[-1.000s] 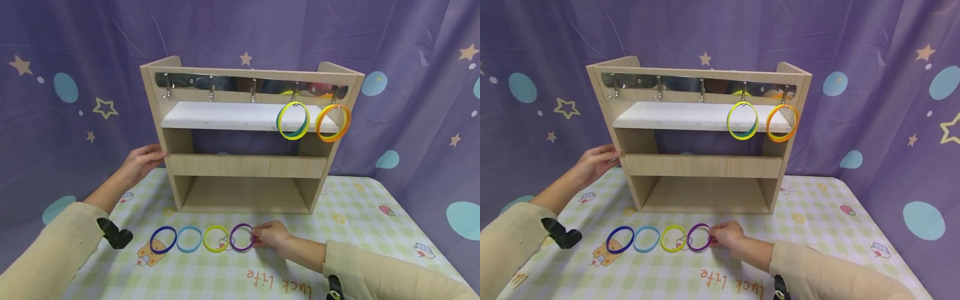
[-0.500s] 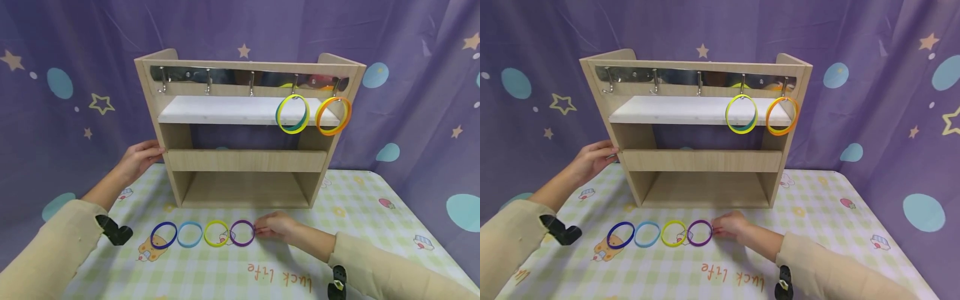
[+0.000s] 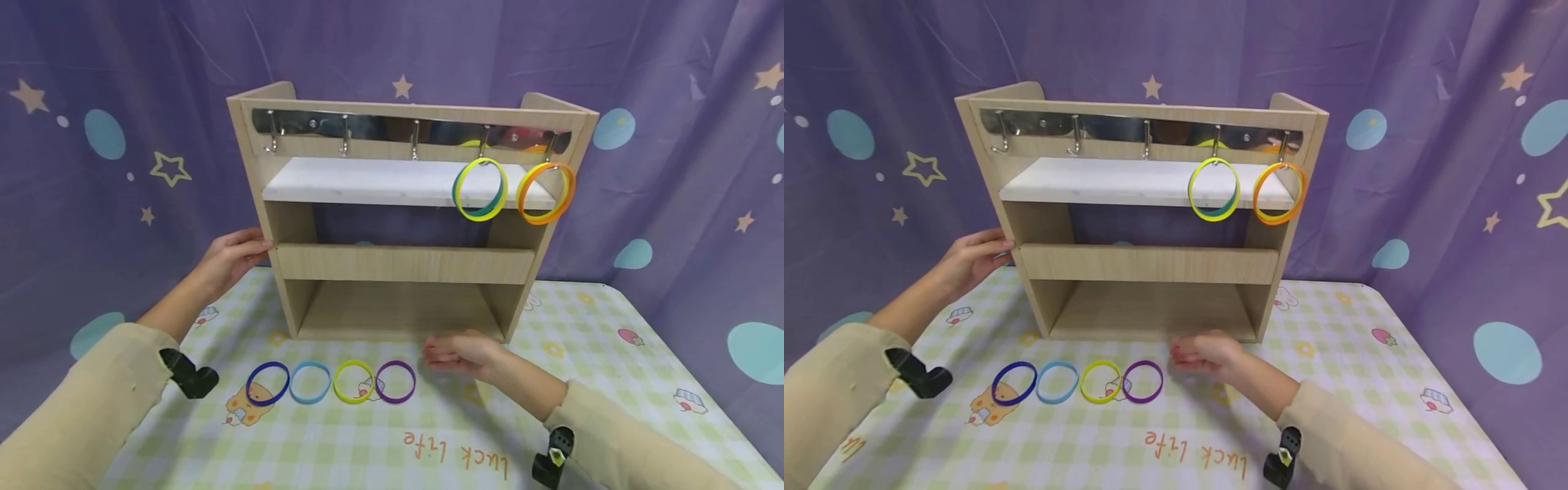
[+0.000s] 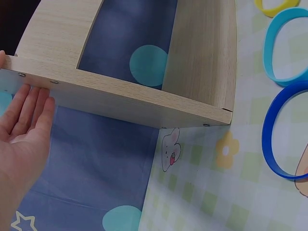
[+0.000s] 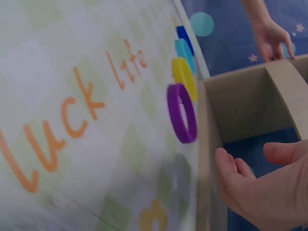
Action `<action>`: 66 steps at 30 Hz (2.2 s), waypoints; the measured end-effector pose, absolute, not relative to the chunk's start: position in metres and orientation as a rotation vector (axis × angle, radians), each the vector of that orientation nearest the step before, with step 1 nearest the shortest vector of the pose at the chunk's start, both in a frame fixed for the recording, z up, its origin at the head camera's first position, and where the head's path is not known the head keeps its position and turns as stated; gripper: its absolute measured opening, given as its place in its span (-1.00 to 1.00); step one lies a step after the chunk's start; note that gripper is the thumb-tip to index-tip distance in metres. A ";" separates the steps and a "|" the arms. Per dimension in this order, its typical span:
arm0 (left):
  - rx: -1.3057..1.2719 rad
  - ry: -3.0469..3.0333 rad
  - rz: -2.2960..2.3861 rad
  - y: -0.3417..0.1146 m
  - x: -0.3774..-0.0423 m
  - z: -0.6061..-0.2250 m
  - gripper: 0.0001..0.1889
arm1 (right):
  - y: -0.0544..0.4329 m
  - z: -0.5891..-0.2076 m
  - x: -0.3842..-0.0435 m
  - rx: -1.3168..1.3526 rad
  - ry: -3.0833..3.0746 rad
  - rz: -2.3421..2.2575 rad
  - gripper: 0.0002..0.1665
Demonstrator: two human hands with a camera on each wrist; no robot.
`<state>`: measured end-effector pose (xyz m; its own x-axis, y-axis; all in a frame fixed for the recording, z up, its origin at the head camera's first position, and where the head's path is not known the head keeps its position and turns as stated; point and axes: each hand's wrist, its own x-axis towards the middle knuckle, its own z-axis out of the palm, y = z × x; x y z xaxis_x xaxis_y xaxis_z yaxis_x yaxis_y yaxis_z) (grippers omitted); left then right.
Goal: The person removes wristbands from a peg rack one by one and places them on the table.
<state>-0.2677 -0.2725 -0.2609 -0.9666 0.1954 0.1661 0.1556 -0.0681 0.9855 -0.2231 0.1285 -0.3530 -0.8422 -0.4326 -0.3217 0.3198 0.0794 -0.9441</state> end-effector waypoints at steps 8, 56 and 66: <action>0.411 2.091 2.266 -0.273 -0.267 -0.261 -0.31 | 0.146 -0.339 -0.231 -0.142 1.819 -1.841 -0.43; 0.403 2.150 2.199 -0.274 -0.268 -0.262 -0.26 | 0.193 -0.211 -0.229 -0.176 1.560 -2.147 -0.61; 0.424 2.111 2.241 -0.274 -0.269 -0.262 -0.35 | 0.190 -0.194 -0.226 -0.110 1.374 -2.329 -0.69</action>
